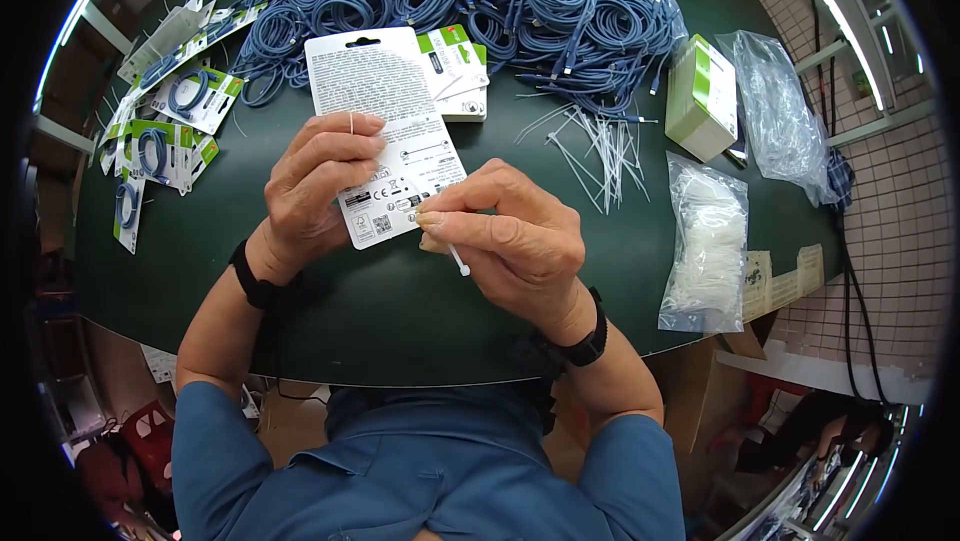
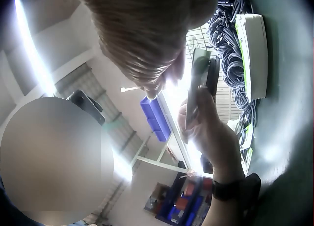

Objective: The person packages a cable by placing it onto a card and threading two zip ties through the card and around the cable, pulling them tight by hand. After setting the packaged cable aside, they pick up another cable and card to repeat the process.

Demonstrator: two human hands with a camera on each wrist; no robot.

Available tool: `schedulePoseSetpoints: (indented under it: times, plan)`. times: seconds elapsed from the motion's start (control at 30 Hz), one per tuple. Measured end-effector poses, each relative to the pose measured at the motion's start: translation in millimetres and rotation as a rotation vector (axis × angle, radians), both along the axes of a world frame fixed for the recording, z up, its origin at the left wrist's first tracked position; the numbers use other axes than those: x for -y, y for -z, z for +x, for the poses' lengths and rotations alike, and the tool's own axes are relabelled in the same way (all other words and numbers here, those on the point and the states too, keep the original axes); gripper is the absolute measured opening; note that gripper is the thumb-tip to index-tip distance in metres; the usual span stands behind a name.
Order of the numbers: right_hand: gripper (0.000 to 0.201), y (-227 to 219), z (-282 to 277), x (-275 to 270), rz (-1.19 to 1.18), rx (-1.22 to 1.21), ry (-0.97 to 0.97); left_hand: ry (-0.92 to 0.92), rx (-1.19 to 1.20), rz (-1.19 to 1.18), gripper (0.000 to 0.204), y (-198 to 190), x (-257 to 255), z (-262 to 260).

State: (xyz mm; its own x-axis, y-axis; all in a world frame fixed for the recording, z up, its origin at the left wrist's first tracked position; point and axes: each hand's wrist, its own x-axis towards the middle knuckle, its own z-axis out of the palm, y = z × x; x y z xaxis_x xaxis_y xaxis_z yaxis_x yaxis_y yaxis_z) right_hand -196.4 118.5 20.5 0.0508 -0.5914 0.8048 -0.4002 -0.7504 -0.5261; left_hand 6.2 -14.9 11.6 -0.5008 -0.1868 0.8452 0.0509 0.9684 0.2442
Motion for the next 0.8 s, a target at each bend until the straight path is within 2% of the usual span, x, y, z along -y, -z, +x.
schedulePoseSetpoints:
  times: [0.07,0.33,0.43,0.7,0.8]
  plan:
    - [0.027,-1,-2,0,-0.017,-0.048,0.004,0.009,0.019,0.015,0.031,-2,-2,0]
    - [0.029,-3,1,-6,0.081,0.063,-0.061,0.021,0.042,0.035,0.032,-7,-8,-2]
    - [0.030,-2,6,-7,0.085,0.030,0.060,0.015,0.040,0.029,0.032,-8,-8,-1]
    - [0.032,-3,-2,1,0.078,-0.071,0.098,0.004,0.070,0.031,0.031,-14,-17,-3]
    - [0.031,-7,-4,-1,0.146,-0.018,0.093,0.001,0.071,0.024,0.030,-19,-26,-6]
